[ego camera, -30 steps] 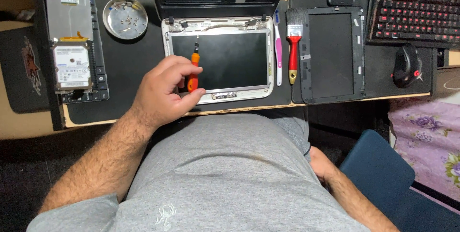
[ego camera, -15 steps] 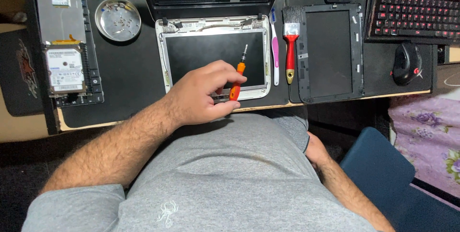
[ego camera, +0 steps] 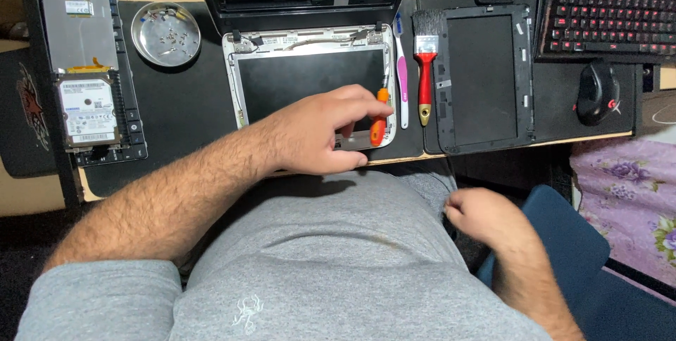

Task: The person is disassembling a laptop screen assembly by removing screws with a screwdriver and prying off the plastic bezel.

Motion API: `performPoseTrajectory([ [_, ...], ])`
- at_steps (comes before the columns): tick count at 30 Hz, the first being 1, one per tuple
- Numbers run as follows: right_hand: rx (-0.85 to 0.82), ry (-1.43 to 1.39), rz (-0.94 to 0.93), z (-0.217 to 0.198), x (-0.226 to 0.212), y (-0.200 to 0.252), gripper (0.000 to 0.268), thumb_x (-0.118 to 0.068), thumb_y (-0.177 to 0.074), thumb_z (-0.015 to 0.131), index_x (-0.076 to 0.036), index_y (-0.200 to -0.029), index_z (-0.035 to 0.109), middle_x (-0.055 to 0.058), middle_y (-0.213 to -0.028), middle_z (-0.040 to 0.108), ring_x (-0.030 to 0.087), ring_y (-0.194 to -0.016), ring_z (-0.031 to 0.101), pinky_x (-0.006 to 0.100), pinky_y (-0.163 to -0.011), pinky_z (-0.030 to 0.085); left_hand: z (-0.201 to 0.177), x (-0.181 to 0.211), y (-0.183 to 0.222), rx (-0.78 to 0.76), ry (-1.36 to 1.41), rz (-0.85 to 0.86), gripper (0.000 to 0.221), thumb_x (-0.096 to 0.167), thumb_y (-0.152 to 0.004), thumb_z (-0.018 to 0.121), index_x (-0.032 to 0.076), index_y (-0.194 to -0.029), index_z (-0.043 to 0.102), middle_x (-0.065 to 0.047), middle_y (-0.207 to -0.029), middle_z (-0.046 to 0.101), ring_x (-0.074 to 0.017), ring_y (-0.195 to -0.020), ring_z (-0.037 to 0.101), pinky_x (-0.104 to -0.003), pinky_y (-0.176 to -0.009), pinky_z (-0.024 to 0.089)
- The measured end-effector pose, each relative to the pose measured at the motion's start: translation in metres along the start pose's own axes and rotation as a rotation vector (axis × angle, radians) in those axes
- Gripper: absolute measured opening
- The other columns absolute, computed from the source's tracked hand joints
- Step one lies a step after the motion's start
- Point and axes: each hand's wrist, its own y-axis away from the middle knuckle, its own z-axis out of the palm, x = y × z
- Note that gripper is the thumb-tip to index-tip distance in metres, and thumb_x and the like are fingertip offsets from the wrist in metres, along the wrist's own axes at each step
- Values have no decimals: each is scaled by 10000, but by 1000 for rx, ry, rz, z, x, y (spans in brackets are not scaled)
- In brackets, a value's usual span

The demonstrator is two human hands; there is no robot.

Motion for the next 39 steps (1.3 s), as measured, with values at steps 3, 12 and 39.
performPoseTrajectory([
  [3,528,-410,-767,-30,-10,18,111,-161,-886,696,-117,-965,760,131,-868,724,375,-845,720,472,-734,584,-1,2,-11,-52,89,3,665,169,-789,775,11,-1395,552,-221,-1286,614,-287,-771,670,-380,-609,598],
  [12,1224,-214,-1220,-81,-67,-63,199,-41,-893,773,-72,-1088,798,189,-1193,689,353,-1038,683,443,-860,592,19,-31,-29,-120,309,71,840,154,-770,797,58,-1526,444,-118,-1317,581,-185,-910,684,-265,-609,562],
  [39,1417,-601,-1125,-104,-97,-138,298,-7,-1093,608,-21,-1367,491,254,-1081,654,307,-922,665,360,-816,598,-3,-36,-9,98,-1084,-117,1156,779,-469,830,212,-1433,539,-164,-1557,423,-334,-1291,434,-505,-1072,339],
])
